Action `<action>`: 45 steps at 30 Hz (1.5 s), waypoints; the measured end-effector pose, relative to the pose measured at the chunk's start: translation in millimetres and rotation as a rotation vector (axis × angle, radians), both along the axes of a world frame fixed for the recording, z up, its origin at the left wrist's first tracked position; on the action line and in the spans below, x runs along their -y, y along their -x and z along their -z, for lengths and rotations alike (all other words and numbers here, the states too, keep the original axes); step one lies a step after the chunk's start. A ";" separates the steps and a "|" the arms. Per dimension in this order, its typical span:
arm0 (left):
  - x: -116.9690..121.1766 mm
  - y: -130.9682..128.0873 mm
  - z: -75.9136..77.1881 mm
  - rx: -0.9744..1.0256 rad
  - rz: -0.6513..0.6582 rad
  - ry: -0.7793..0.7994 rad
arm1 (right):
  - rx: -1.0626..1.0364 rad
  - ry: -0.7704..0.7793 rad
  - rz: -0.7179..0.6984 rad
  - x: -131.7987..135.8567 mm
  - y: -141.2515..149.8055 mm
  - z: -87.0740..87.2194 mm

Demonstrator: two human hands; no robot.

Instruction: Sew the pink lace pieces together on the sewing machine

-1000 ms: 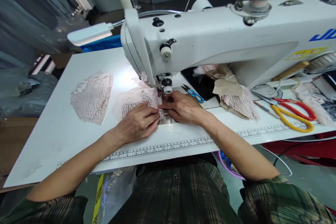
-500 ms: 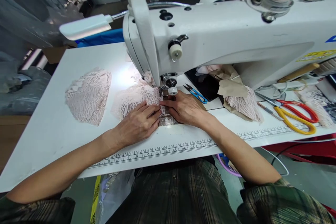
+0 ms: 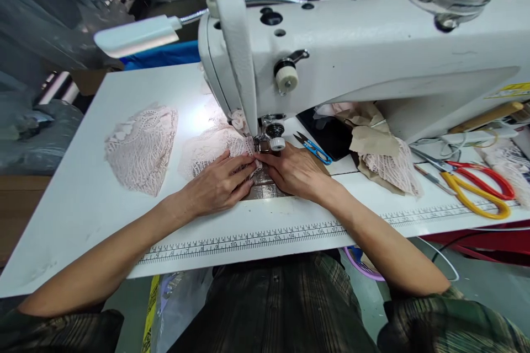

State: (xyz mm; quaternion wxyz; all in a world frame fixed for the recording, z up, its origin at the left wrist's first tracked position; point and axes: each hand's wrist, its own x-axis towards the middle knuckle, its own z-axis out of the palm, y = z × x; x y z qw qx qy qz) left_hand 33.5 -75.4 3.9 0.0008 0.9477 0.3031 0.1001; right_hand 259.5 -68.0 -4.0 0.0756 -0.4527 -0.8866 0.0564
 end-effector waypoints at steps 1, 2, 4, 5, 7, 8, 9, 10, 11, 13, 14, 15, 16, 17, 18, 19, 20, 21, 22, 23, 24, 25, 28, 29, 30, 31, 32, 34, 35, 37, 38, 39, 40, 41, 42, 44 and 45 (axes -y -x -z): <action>-1.6 0.8 0.4 0.001 0.004 0.003 | -0.014 -0.003 -0.004 0.5 -0.7 0.7; -3.2 1.7 0.9 0.001 0.009 0.003 | -0.019 -0.003 -0.004 0.8 -1.1 1.1; -6.3 3.2 2.7 0.000 0.018 -0.003 | -0.010 -0.004 -0.001 0.8 -1.5 1.3; -7.8 3.8 3.8 0.001 0.023 -0.007 | -0.008 -0.004 0.000 0.7 -1.6 1.3; -10.3 4.7 5.6 0.003 0.027 -0.012 | -0.027 -0.006 -0.015 0.5 -2.2 1.3; -11.3 5.0 6.3 0.005 0.026 -0.011 | -0.047 -0.007 -0.029 0.5 -2.6 1.4; -12.3 5.2 6.7 0.006 0.024 -0.009 | -0.067 -0.010 -0.044 0.5 -3.1 1.5; -13.2 5.3 7.0 0.005 0.024 -0.008 | -0.084 -0.014 -0.057 0.7 -3.6 1.7; -14.2 5.4 7.0 0.004 0.023 -0.007 | -0.094 -0.020 -0.066 0.9 -4.0 1.9; -16.2 5.7 7.1 0.001 0.023 -0.005 | -0.087 -0.038 -0.068 1.3 -3.9 1.6; -17.3 5.9 7.1 0.001 0.024 -0.001 | -0.076 -0.048 -0.066 1.5 -3.4 1.2; -18.4 6.1 7.3 0.005 0.023 0.003 | -0.063 -0.061 -0.063 1.6 -2.5 0.5; -19.6 6.3 7.5 0.012 0.020 0.007 | -0.048 -0.073 -0.062 1.7 -1.4 -0.4; -20.7 6.5 7.7 0.021 0.018 0.011 | -0.031 -0.086 -0.060 1.8 0.0 -1.5; -21.7 6.7 7.8 0.028 0.016 0.014 | -0.014 -0.097 -0.055 1.8 1.7 -2.8; -22.6 6.8 7.9 0.035 0.013 0.015 | 0.003 -0.103 -0.047 1.9 3.4 -4.0; -23.5 6.9 7.9 0.039 0.010 0.016 | 0.019 -0.103 -0.037 2.0 5.2 -5.2; -24.3 7.0 7.7 0.041 0.007 0.016 | 0.032 -0.100 -0.024 2.2 6.8 -6.1; -25.1 7.0 7.5 0.041 0.005 0.018 | 0.042 -0.094 -0.012 2.4 8.1 -6.7; -25.8 7.0 7.3 0.041 0.005 0.018 | 0.046 -0.086 0.000 2.6 8.9 -7.0; -26.6 7.0 7.1 0.042 0.004 0.016 | 0.042 -0.077 0.008 2.7 9.0 -7.0; -27.3 7.1 7.0 0.043 0.003 0.012 | 0.028 -0.066 0.013 2.8 8.3 -6.8; -29.9 7.5 7.3 0.048 0.005 -0.003 | -0.080 0.009 0.021 1.4 1.1 -7.3; -30.8 7.8 7.5 0.052 0.006 -0.009 | -0.134 0.045 0.024 0.0 -2.6 -8.4; -31.7 8.2 7.8 0.056 0.009 -0.014 | -0.191 0.083 0.022 -1.8 -6.6 -10.1; -32.7 8.6 8.1 0.060 0.013 -0.018 | -0.247 0.122 0.011 -4.2 -10.6 -12.1; -33.6 9.0 8.4 0.064 0.015 -0.022 | -0.303 0.160 -0.011 -7.0 -14.3 -14.2; -35.4 9.8 8.9 0.074 0.013 -0.023 | -0.407 0.246 -0.055 -13.6 -19.9 -17.0; -36.2 10.1 9.1 0.078 0.010 -0.018 | -0.452 0.297 -0.055 -17.0 -21.4 -17.1; -37.4 10.2 9.3 0.079 -0.001 0.000 | -0.521 0.381 0.005 -23.1 -22.0 -14.5; -37.8 10.2 9.4 0.077 -0.009 0.009 | -0.544 0.403 0.053 -25.4 -21.3 -12.3; -38.0 10.0 9.4 0.076 -0.016 0.015 | -0.558 0.412 0.100 -26.9 -20.3 -10.2; -38.1 9.8 9.4 0.075 -0.022 0.019 | -0.571 0.405 0.139 -27.6 -19.3 -8.6; -38.0 9.7 9.5 0.075 -0.027 0.021 | -0.581 0.393 0.163 -27.5 -18.6 -8.0; -37.9 9.7 9.6 0.076 -0.031 0.022 | -0.589 0.381 0.176 -26.5 -18.2 -8.4; -37.7 10.0 10.2 0.076 -0.034 0.027 | -0.592 0.380 0.176 -22.6 -18.8 -11.6; -37.6 10.4 10.5 0.077 -0.035 0.031 | -0.587 0.384 0.177 -20.3 -19.6 -13.4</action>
